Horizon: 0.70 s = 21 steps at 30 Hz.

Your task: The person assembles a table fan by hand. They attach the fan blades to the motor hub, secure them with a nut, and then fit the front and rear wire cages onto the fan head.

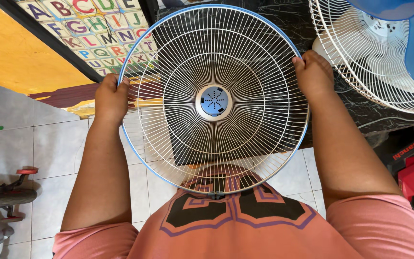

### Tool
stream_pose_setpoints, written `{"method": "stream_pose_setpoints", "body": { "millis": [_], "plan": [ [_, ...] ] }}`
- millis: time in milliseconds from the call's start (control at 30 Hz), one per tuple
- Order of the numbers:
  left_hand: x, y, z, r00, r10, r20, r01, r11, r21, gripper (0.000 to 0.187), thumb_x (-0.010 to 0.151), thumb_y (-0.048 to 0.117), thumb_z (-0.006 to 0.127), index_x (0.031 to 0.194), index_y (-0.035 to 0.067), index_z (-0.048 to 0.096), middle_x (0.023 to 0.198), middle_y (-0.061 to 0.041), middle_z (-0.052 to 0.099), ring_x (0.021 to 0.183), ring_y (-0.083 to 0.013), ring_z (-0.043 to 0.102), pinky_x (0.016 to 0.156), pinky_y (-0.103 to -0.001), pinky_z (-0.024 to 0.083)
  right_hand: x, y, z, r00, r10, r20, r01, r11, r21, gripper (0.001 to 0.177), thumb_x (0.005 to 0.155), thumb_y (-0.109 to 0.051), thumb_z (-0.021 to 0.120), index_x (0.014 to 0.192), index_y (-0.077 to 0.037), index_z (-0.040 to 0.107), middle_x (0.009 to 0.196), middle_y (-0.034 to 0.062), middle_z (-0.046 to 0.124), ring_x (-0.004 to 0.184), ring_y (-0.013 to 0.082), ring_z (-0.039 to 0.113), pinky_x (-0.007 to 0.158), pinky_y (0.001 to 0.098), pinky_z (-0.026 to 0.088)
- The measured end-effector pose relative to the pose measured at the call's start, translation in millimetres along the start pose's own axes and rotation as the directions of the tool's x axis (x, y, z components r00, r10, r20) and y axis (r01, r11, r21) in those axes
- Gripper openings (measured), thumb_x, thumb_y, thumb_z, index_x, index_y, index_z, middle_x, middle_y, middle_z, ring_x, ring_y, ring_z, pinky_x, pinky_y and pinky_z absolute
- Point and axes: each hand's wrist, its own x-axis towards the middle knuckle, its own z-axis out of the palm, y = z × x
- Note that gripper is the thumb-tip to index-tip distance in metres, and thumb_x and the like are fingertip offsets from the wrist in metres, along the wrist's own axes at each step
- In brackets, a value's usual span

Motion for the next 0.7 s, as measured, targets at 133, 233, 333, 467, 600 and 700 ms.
{"method": "stream_pose_setpoints", "body": {
  "millis": [133, 233, 333, 467, 600, 700],
  "plan": [
    [-3.9, -10.1, -4.4, 0.992, -0.044, 0.117, 0.073, 0.965, -0.251, 0.023, 0.102, 0.011, 0.056, 0.125, 0.008, 0.059, 0.107, -0.007, 0.067, 0.089, -0.0156, 0.067, 0.067, -0.034, 0.060, -1.9, -2.2, -8.3, 0.998, 0.048, 0.042, -0.051, 0.996, 0.069, 0.031, 0.103, -0.035, 0.069, 0.101, -0.004, 0.067, 0.088, 0.0158, 0.066, 0.080, 0.0322, 0.063, 0.076, 0.0468, 0.050],
    [-13.2, -16.3, -7.4, 0.977, -0.077, 0.199, 0.150, 0.911, -0.383, 0.043, 0.099, 0.007, 0.053, 0.142, 0.012, 0.052, 0.124, -0.006, 0.061, 0.100, -0.0166, 0.064, 0.074, -0.037, 0.060, -5.5, -0.5, -11.6, 0.996, 0.069, 0.061, -0.079, 0.981, 0.176, 0.027, 0.102, -0.031, 0.069, 0.109, -0.004, 0.070, 0.091, 0.0107, 0.068, 0.082, 0.0250, 0.065, 0.075, 0.0415, 0.051],
    [-27.2, -21.9, -6.5, 0.967, -0.074, 0.242, 0.192, 0.838, -0.511, 0.061, 0.091, 0.004, 0.051, 0.150, 0.016, 0.042, 0.140, -0.001, 0.054, 0.108, -0.0200, 0.065, 0.080, -0.042, 0.063, -11.8, 4.7, -11.3, 0.963, 0.186, 0.197, -0.260, 0.841, 0.474, 0.027, 0.101, -0.024, 0.065, 0.120, -0.004, 0.068, 0.095, 0.0080, 0.068, 0.081, 0.0202, 0.063, 0.072, 0.0362, 0.052],
    [-58.3, -33.5, -8.1, 0.961, 0.023, 0.274, 0.192, 0.658, -0.728, 0.067, 0.095, 0.014, 0.054, 0.160, 0.018, 0.037, 0.155, -0.001, 0.046, 0.118, -0.0228, 0.060, 0.091, -0.047, 0.058, -28.5, 15.5, -9.2, 0.930, 0.127, 0.344, -0.362, 0.474, 0.803, 0.036, 0.103, -0.017, 0.059, 0.136, -0.002, 0.059, 0.111, 0.0043, 0.066, 0.092, 0.0135, 0.063, 0.073, 0.0307, 0.056],
    [-88.5, -38.7, -5.9, 0.936, 0.077, 0.343, 0.250, 0.540, -0.804, 0.078, 0.091, 0.020, 0.057, 0.163, 0.019, 0.029, 0.161, -0.005, 0.033, 0.126, -0.0340, 0.059, 0.091, -0.058, 0.057, -51.5, 26.2, -7.9, 0.933, 0.143, 0.330, -0.359, 0.390, 0.848, 0.042, 0.103, -0.015, 0.055, 0.144, -0.004, 0.052, 0.123, 0.0052, 0.065, 0.100, 0.0132, 0.064, 0.079, 0.0320, 0.058],
    [-108.7, -37.2, -2.5, 0.914, 0.072, 0.400, 0.299, 0.548, -0.781, 0.089, 0.086, 0.013, 0.057, 0.164, 0.028, 0.016, 0.166, -0.006, 0.030, 0.129, -0.0432, 0.058, 0.091, -0.062, 0.055, -74.0, 26.1, -6.6, 0.951, 0.123, 0.283, -0.305, 0.521, 0.797, 0.048, 0.102, -0.014, 0.059, 0.149, -0.007, 0.051, 0.127, 0.0099, 0.062, 0.102, 0.0146, 0.062, 0.084, 0.0324, 0.054]
  ]
}}
